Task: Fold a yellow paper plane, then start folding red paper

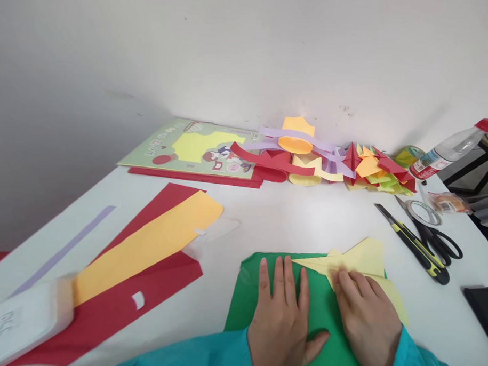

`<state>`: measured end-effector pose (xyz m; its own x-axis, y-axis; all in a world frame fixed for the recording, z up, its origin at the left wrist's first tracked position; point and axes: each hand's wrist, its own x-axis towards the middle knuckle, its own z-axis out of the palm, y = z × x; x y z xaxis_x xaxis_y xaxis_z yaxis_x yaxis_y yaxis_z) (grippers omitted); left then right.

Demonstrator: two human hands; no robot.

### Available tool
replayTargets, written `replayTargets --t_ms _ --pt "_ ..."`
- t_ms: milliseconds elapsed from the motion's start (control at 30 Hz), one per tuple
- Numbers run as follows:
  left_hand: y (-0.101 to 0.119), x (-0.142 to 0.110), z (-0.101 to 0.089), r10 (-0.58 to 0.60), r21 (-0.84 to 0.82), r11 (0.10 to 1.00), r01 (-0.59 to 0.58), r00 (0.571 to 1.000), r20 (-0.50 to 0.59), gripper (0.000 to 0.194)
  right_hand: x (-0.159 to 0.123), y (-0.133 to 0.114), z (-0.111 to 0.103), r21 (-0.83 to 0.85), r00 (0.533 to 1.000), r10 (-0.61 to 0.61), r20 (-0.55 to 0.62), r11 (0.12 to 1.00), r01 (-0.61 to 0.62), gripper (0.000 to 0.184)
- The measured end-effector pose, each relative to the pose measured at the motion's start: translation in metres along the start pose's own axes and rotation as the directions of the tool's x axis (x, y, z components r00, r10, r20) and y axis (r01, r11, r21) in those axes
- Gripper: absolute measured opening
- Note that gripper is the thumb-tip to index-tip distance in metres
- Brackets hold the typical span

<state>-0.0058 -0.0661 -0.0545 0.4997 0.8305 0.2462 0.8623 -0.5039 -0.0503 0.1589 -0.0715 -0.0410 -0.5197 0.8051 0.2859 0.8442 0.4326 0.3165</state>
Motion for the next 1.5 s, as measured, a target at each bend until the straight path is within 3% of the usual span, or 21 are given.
replayTargets --t_ms 100,200,300,533,1500 --pt "0.0001 0.0021 -0.0024 -0.003 -0.015 1.000 0.003 1.000 -0.030 0.081 -0.0008 -0.0005 0.0010 0.001 1.000 0.001 0.012 1.000 -0.001 0.029" --pt "-0.0009 0.0051 -0.0041 0.121 -0.024 0.992 -0.123 0.990 -0.077 0.070 -0.0015 -0.0011 0.0021 0.008 1.000 0.005 0.020 1.000 -0.005 0.028" --pt "-0.0013 0.0059 -0.0027 0.232 -0.054 0.970 -0.235 0.971 -0.054 0.061 -0.0012 -0.0015 0.0023 0.015 1.000 0.011 0.017 1.000 -0.011 0.025" --pt "-0.0010 0.0021 -0.0013 0.207 -0.086 0.976 -0.202 0.977 0.055 0.058 0.0012 -0.0019 -0.0007 0.036 1.000 0.019 0.013 0.999 -0.019 0.025" --pt "0.0029 0.0085 0.0005 0.212 -0.129 0.970 -0.206 0.977 0.035 0.067 0.0057 0.0012 -0.0020 0.090 0.997 0.052 0.054 0.994 -0.056 0.022"
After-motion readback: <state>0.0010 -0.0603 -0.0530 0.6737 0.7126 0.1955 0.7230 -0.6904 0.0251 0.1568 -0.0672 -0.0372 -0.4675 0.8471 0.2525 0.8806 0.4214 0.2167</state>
